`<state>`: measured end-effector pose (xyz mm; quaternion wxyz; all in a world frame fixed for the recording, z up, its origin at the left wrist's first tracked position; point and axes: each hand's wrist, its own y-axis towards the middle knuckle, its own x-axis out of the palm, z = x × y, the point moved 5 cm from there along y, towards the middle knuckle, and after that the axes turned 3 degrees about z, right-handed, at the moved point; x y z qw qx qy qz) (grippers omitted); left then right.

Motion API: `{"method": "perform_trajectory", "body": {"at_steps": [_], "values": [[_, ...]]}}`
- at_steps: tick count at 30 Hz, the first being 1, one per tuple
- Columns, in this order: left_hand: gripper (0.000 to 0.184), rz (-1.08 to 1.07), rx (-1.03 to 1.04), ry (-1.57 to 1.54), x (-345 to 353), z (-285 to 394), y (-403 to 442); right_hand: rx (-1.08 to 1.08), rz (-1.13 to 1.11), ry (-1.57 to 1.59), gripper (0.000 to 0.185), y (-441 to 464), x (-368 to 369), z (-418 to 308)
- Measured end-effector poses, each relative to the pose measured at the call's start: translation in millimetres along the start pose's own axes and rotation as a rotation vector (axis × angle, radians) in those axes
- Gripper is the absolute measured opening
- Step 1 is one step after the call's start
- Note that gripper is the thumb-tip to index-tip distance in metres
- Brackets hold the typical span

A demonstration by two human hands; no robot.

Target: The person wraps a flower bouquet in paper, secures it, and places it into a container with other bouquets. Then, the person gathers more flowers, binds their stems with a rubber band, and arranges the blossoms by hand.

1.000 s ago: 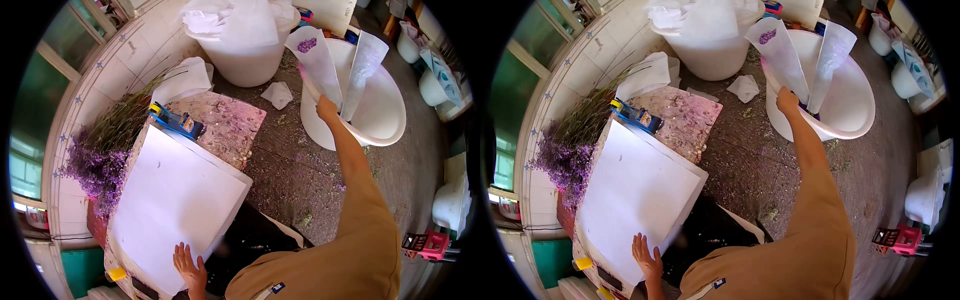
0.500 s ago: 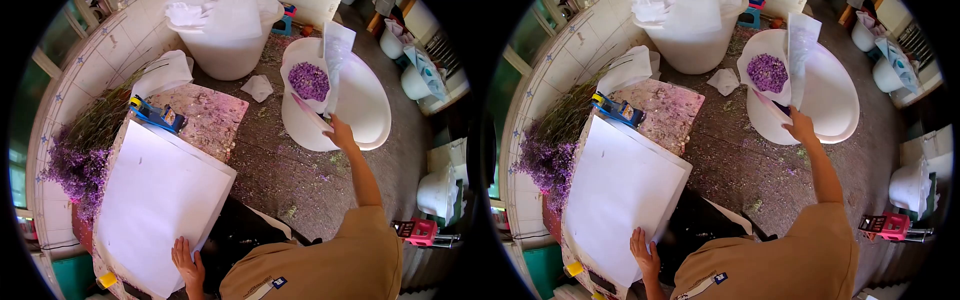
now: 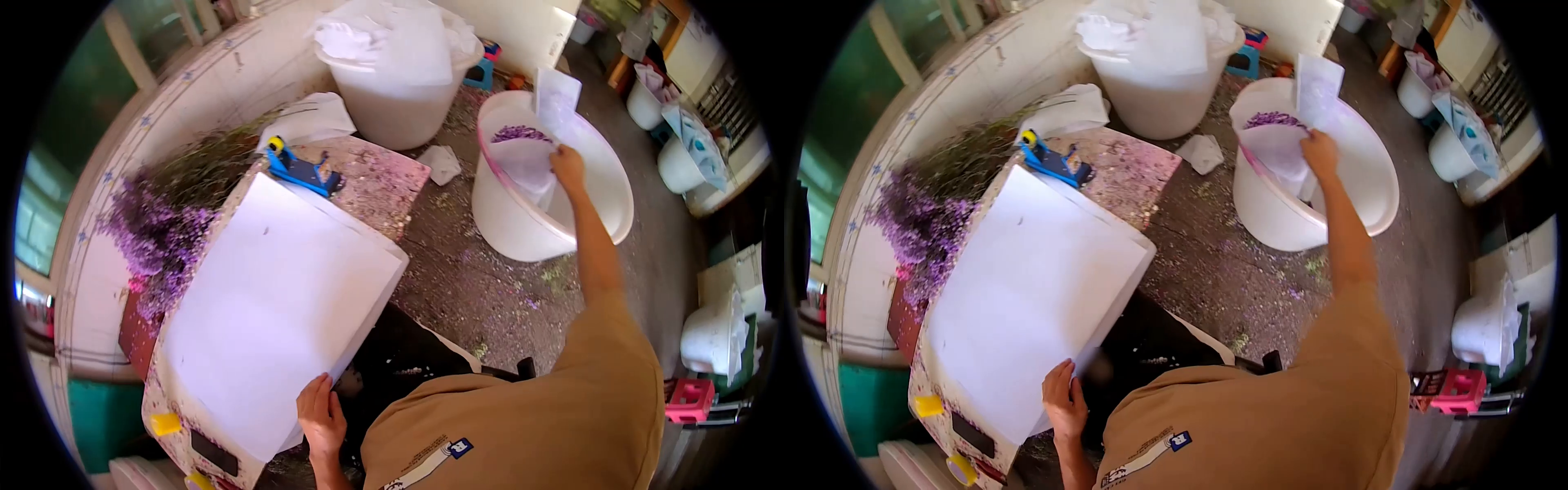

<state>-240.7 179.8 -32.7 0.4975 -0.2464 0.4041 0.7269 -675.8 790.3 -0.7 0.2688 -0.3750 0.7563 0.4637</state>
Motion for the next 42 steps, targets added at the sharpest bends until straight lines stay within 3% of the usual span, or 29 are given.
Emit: {"method": "perform_trajectory", "body": {"at_steps": [2,6,10,12,13,14,15,16,18,20,21,23,26,27,30,33,35,36,38,40,42], "values": [[0.034,-0.064,0.097,-0.049,2,-1,-2,0.004,0.072,0.322,0.021,23,-44,-30],[0.038,-0.128,0.194,-0.203,12,35,30,-0.147,0.077,0.777,0.012,17,-168,-191],[0.052,-0.161,0.357,-0.382,35,78,72,-0.363,0.069,0.777,0.020,-26,-248,-306],[0.072,-0.298,0.110,-0.680,56,87,96,-0.497,-0.034,0.949,0.019,-64,-277,-357],[0.084,-0.323,0.107,-0.785,63,97,109,-0.480,-0.070,1.014,0.016,-93,-293,-382],[0.084,-0.339,0.145,-0.782,66,116,122,-0.667,-0.075,0.974,0.016,-109,-299,-396],[0.087,-0.276,0.082,-1.044,65,133,135,-0.925,0.025,0.954,0.020,-136,-311,-413],[0.090,-0.206,0.006,-1.304,64,142,144,-1.023,-0.236,1.074,0.048,-160,-310,-421],[0.080,-0.265,0.096,-1.406,80,116,145,-1.426,-0.200,0.912,0.085,-200,-315,-422],[0.066,-0.543,-0.223,-1.615,116,64,119,-1.449,-0.351,0.871,0.112,-218,-287,-398],[0.062,-0.625,-0.341,-1.676,122,54,104,-1.383,-0.452,0.765,0.114,-221,-261,-382],[0.052,-0.203,-0.529,-1.717,107,56,74,-1.230,-0.616,0.444,0.119,-227,-187,-337],[0.051,-0.197,-0.410,-1.812,129,27,42,-0.977,-0.862,0.035,0.124,-250,-84,-263],[0.051,-0.152,-0.541,-1.805,126,34,39,-0.975,-0.868,0.040,0.124,-259,-65,-249],[0.054,-0.150,-0.522,-1.839,145,25,36,-0.878,-0.846,0.172,0.118,-256,-53,-234],[0.058,-0.207,-0.326,-1.791,128,38,44,-0.960,-0.670,0.162,0.102,-248,-74,-233],[0.060,-0.197,-0.343,-1.794,114,47,50,-0.957,-0.240,0.248,0.096,-247,-99,-235],[0.062,-0.190,-0.354,-1.798,110,53,52,-0.981,-0.266,0.261,0.096,-249,-100,-237],[0.057,-0.162,-0.488,-1.774,103,61,50,-0.797,-0.690,0.280,0.091,-253,-78,-241],[0.059,-0.163,-0.479,-1.679,79,69,37,-0.789,-0.792,0.454,0.087,-249,-48,-242],[0.061,-0.136,-0.515,-1.654,55,65,37,-0.734,-0.867,0.490,0.085,-239,-76,-274]]}}
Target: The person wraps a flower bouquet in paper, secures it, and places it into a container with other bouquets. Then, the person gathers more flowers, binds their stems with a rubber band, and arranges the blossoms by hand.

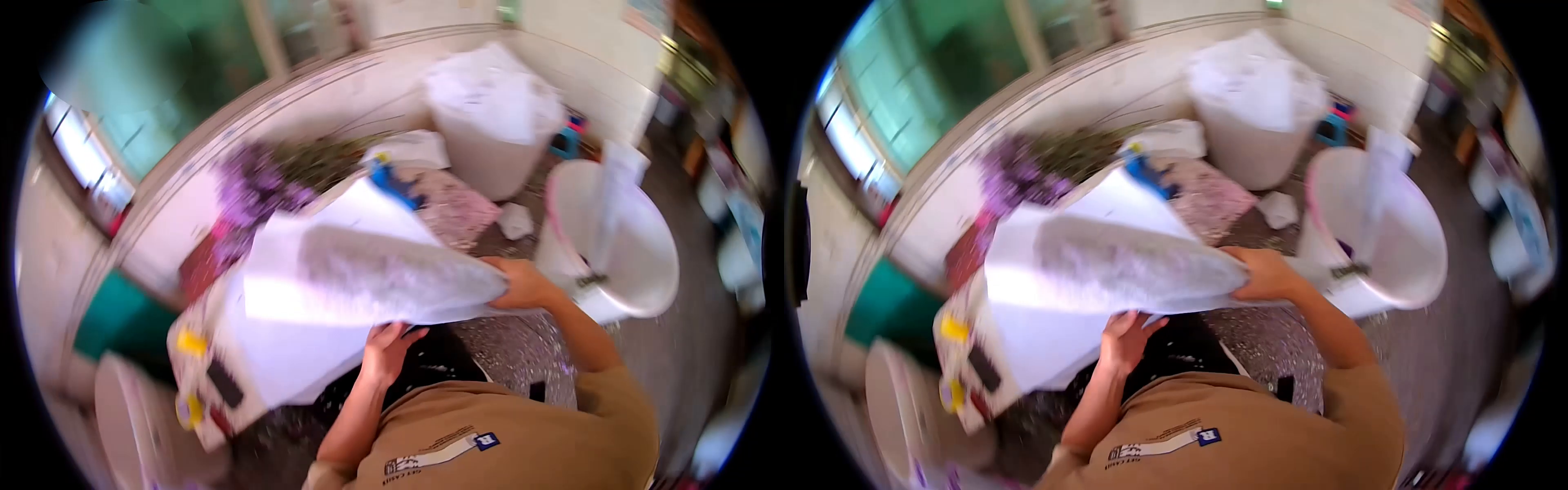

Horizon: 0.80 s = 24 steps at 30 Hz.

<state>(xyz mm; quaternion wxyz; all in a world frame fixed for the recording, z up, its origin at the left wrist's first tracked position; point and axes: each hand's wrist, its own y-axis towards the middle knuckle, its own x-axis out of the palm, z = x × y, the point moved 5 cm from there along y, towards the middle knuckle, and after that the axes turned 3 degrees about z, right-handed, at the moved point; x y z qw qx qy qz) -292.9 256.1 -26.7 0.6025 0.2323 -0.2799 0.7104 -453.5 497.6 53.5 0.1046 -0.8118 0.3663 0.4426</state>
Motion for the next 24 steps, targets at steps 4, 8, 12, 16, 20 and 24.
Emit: {"method": "perform_trajectory", "body": {"at_steps": [4,8,12,16,20,24], "values": [[0.073,0.287,0.150,0.283,-25,42,-18,-0.123,-0.104,0.157,0.082,42,25,-55],[0.073,0.296,-0.031,0.634,-37,45,-19,-0.184,-0.279,0.446,0.086,87,92,-81],[0.051,0.509,-0.072,0.606,-111,23,-9,-0.273,-0.358,0.376,0.118,95,170,-61],[0.036,0.626,0.020,0.649,-135,11,-12,-0.269,-0.366,0.241,0.125,49,175,0],[0.040,0.535,0.058,0.717,-112,37,-2,0.134,-0.376,0.376,0.124,-17,146,77],[0.048,0.525,-0.138,0.680,-106,34,28,0.346,-0.530,0.251,0.104,-72,128,120]]}}
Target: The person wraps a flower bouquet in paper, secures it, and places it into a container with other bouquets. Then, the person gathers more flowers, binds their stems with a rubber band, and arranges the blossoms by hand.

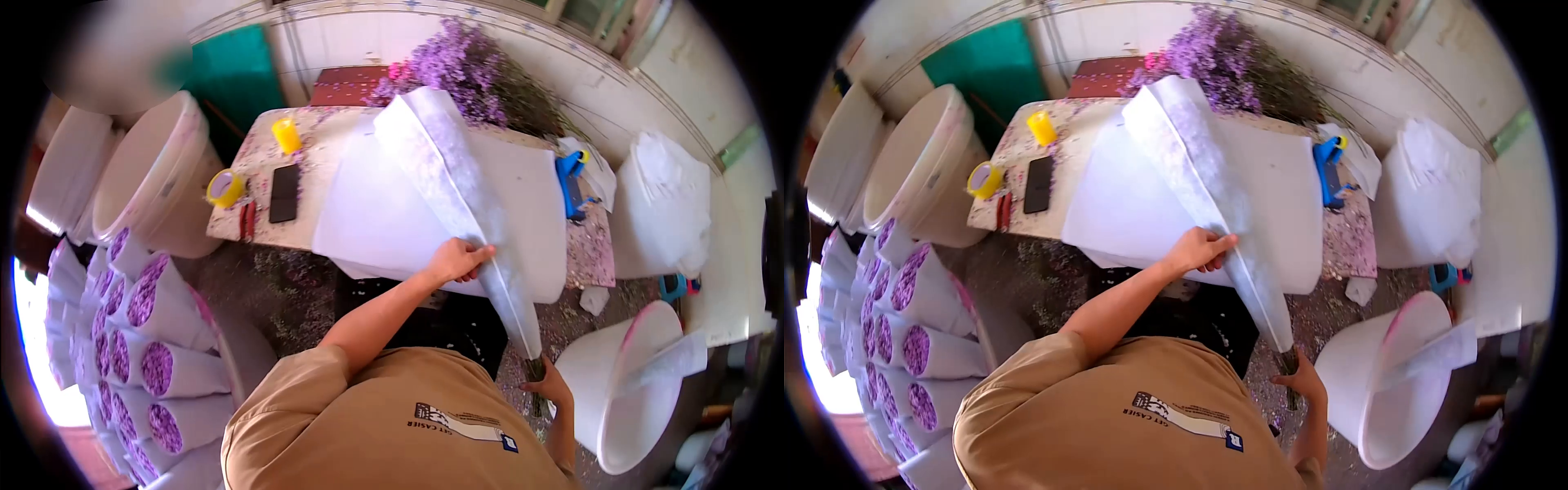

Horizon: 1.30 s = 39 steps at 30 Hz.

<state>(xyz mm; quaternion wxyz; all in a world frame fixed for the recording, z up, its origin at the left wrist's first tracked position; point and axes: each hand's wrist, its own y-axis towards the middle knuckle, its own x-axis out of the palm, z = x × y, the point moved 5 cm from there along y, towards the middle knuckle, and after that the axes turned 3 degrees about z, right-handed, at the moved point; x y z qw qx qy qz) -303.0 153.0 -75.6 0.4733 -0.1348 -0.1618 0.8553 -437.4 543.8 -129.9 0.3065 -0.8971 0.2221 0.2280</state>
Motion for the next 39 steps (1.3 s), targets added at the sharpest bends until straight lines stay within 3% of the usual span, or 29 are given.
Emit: {"method": "perform_trajectory", "body": {"at_steps": [2,3,8,10,12,14,17,18,19,20,21,22,23,24,25,26,27,29,30,32,34,36,39], "values": [[0.050,0.065,0.169,0.073,6,-1,17,0.193,-0.064,0.079,0.066,-4,13,26],[0.051,0.068,0.198,0.066,9,2,18,0.088,-0.037,0.065,0.039,-3,16,28],[0.048,0.085,0.219,0.179,7,10,8,0.151,0.093,0.123,0.029,1,32,55],[0.047,0.096,0.410,0.158,16,13,8,0.136,0.180,0.110,0.026,3,29,58],[0.032,-0.071,0.616,0.251,57,24,-7,-0.019,0.344,0.027,0.023,-3,18,41],[0.024,-0.291,0.883,0.458,137,28,-45,-0.148,0.508,-0.037,0.032,1,3,25],[0.019,-0.424,1.403,0.996,264,-7,-119,-0.208,0.515,-0.185,0.029,11,-29,14],[0.023,-0.750,1.100,0.883,245,28,-143,-0.243,0.532,-0.261,0.029,15,-47,5],[0.023,-0.737,1.093,0.875,216,55,-151,-0.273,0.548,-0.339,0.030,16,-60,-9],[0.025,-0.977,1.019,0.726,185,74,-162,-0.404,0.630,-0.615,0.030,6,-59,-58],[0.028,-1.208,0.935,0.566,151,89,-172,-0.374,0.665,-0.686,0.031,5,-67,-84],[0.029,-1.106,0.860,0.453,113,107,-167,-0.347,0.702,-0.752,0.033,9,-70,-99],[0.031,-0.914,0.999,0.349,93,102,-139,-0.432,0.745,-0.825,0.034,20,-78,-84],[0.032,-0.600,1.225,0.370,48,120,-117,-0.518,0.792,-0.894,0.034,33,-91,-67],[0.029,-0.222,1.193,0.347,3,132,-94,-0.476,0.782,-0.977,0.037,47,-104,-62],[0.029,0.139,1.395,0.565,-41,135,-62,-0.437,0.772,-1.065,0.039,61,-112,-67],[0.034,0.418,1.147,0.706,-81,133,-33,-0.442,0.769,-1.063,0.039,60,-117,-86],[0.049,0.862,0.825,1.163,-138,99,10,-0.247,0.921,-1.194,0.046,57,-136,-133],[0.053,0.797,0.658,1.251,-156,77,30,-0.258,0.924,-1.197,0.046,75,-144,-135],[0.052,0.806,0.651,1.281,-153,44,42,-0.101,0.983,-0.576,0.055,109,-173,-113],[0.050,0.848,0.693,1.230,-151,38,44,-0.160,0.886,-0.519,0.055,138,-127,-152],[0.049,0.863,0.711,1.165,-153,42,37,-0.031,0.581,-0.552,0.049,175,-83,-169],[0.048,0.847,0.722,1.140,-154,38,38,-0.018,0.658,-0.646,0.044,197,-65,-163]]}}
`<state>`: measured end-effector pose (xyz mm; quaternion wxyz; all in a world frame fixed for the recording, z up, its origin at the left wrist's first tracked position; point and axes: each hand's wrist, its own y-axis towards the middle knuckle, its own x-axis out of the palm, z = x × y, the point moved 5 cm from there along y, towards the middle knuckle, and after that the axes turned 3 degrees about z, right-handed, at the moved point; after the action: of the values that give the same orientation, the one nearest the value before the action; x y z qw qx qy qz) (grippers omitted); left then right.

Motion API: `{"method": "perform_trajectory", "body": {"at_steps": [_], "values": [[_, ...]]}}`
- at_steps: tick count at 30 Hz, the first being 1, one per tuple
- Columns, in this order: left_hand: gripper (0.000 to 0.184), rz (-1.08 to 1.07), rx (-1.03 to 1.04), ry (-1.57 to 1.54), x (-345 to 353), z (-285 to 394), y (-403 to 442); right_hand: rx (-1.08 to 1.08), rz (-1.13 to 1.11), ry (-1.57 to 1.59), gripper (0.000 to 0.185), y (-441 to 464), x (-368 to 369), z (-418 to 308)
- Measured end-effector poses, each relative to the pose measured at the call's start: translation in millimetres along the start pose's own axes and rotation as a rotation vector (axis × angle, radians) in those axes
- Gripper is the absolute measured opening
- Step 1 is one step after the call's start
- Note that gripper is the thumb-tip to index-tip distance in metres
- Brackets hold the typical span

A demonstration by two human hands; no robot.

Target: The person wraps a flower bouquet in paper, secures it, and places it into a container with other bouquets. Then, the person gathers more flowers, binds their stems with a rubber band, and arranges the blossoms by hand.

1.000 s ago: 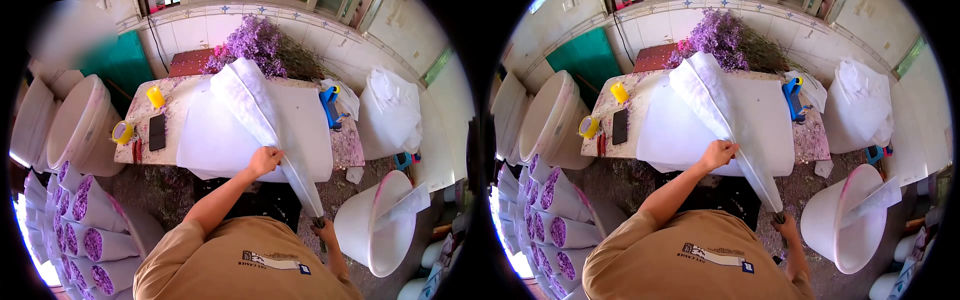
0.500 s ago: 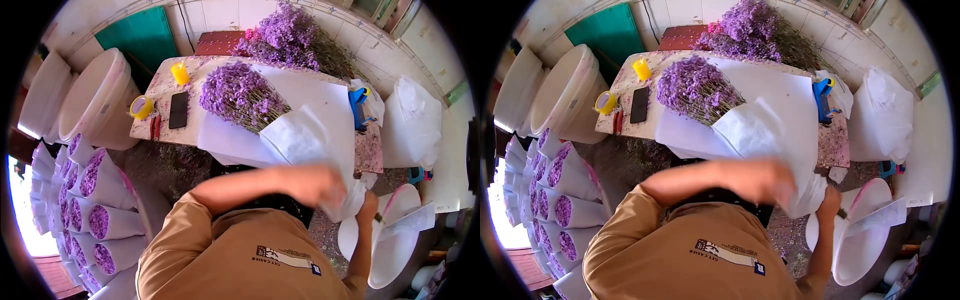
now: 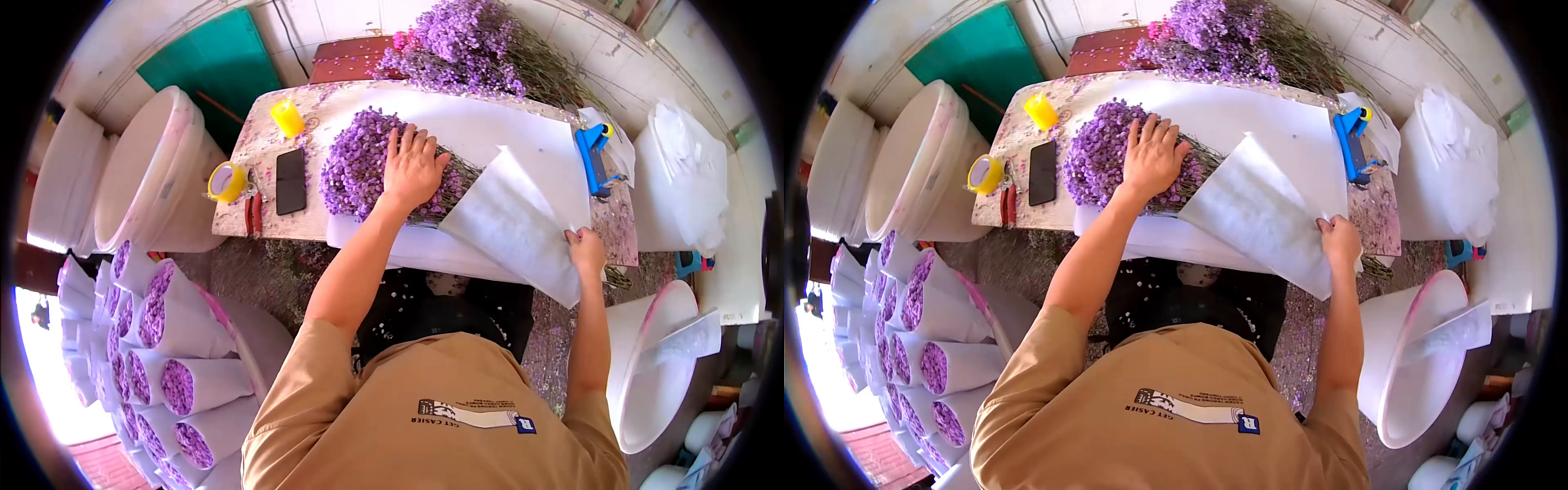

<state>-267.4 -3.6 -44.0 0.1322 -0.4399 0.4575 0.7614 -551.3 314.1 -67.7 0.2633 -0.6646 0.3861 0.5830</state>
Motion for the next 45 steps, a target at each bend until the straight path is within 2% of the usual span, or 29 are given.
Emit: {"method": "perform_trajectory", "body": {"at_steps": [2,3,4,6,7,9,10,11,12,13,14,15,16,17,18,20,23,25,29,31,33,35,36,37,38,40,41,43,45], "values": [[0.049,-0.017,-0.013,-0.005,1,-3,0,-0.041,0.080,-0.017,0.040,6,-4,21],[0.046,0.068,0.034,-0.019,1,-4,0,-0.084,0.157,-0.034,0.037,3,-11,35],[0.045,0.106,0.066,-0.008,2,-6,-3,-0.038,0.160,-0.052,0.037,0,-13,54],[0.042,0.169,0.135,0.007,4,-7,-6,-0.101,0.250,-0.229,0.032,-6,-33,92],[0.040,0.196,0.167,0.019,7,-6,-6,-0.040,0.262,-0.260,0.032,-10,-44,128],[0.036,0.110,0.095,-0.003,0,-2,0,0.034,0.272,-0.393,0.030,-10,-54,221],[0.036,0.127,0.115,0.013,2,-5,-1,0.022,0.271,-0.538,0.030,-13,-57,288],[0.040,0.227,0.201,-0.085,1,-8,-5,0.376,0.181,-0.447,0.032,-29,-95,310],[0.044,0.168,0.295,0.012,25,-19,-14,0.407,0.142,-0.433,0.032,-16,-94,328],[0.045,0.217,0.290,0.126,4,-1,-14,0.359,0.144,-0.398,0.032,-6,-94,349],[0.047,0.145,0.241,0.099,9,-2,-17,0.294,0.145,-0.348,0.033,6,-90,359],[0.050,0.110,0.176,0.177,3,-3,-15,0.214,0.151,-0.270,0.034,32,-77,345],[0.055,-0.002,-0.006,0.029,13,0,-6,0.158,0.150,-0.205,0.035,49,-66,328],[0.057,0.064,-0.062,0.024,21,-9,-10,0.094,0.143,-0.140,0.036,69,-56,289],[0.056,-0.098,-0.052,-0.032,6,6,-1,0.047,0.130,-0.097,0.037,84,-44,266],[0.053,-0.069,-0.086,-0.134,15,7,9,-0.014,0.106,-0.038,0.041,108,-36,231],[0.050,-0.021,-0.057,-0.206,-3,15,22,-0.050,0.054,0.008,0.048,127,-29,201],[0.045,0.135,0.036,-0.339,-42,34,28,-0.082,0.031,0.030,0.053,148,-25,181],[0.030,0.043,0.149,-0.798,-116,72,3,-0.169,0.016,0.072,0.064,190,-32,147],[0.024,-0.118,0.138,-0.925,-131,74,-26,-0.283,0.035,0.175,0.069,221,-42,115],[0.029,-0.226,-0.048,-0.920,-120,49,-63,-0.483,-0.053,0.474,0.075,244,-44,46],[0.034,-0.346,-0.367,-1.061,-58,2,-106,-0.630,-0.306,0.740,0.081,201,-38,-77],[0.041,-0.438,-0.749,-1.258,-47,-12,-128,-0.680,-0.388,0.748,0.084,171,-34,-127],[0.048,-0.410,-0.920,-1.288,-33,-25,-143,-0.635,-0.419,0.631,0.098,121,-17,-186],[0.050,-0.352,-1.057,-1.370,-36,-31,-152,-0.756,-0.437,0.513,0.107,71,-25,-250],[0.044,-0.305,-1.208,-1.570,-40,-36,-160,-0.906,-0.604,0.500,0.118,20,-20,-322],[0.041,-0.303,-1.236,-1.584,-46,-34,-157,-0.914,-0.511,0.662,0.119,20,17,-336],[0.038,-0.227,-1.277,-1.698,-38,-36,-157,-0.799,-0.435,0.350,0.116,5,7,-347],[0.027,-0.125,-1.247,-1.780,-30,-34,-157,-0.671,-0.449,0.471,0.108,17,5,-343]]}}
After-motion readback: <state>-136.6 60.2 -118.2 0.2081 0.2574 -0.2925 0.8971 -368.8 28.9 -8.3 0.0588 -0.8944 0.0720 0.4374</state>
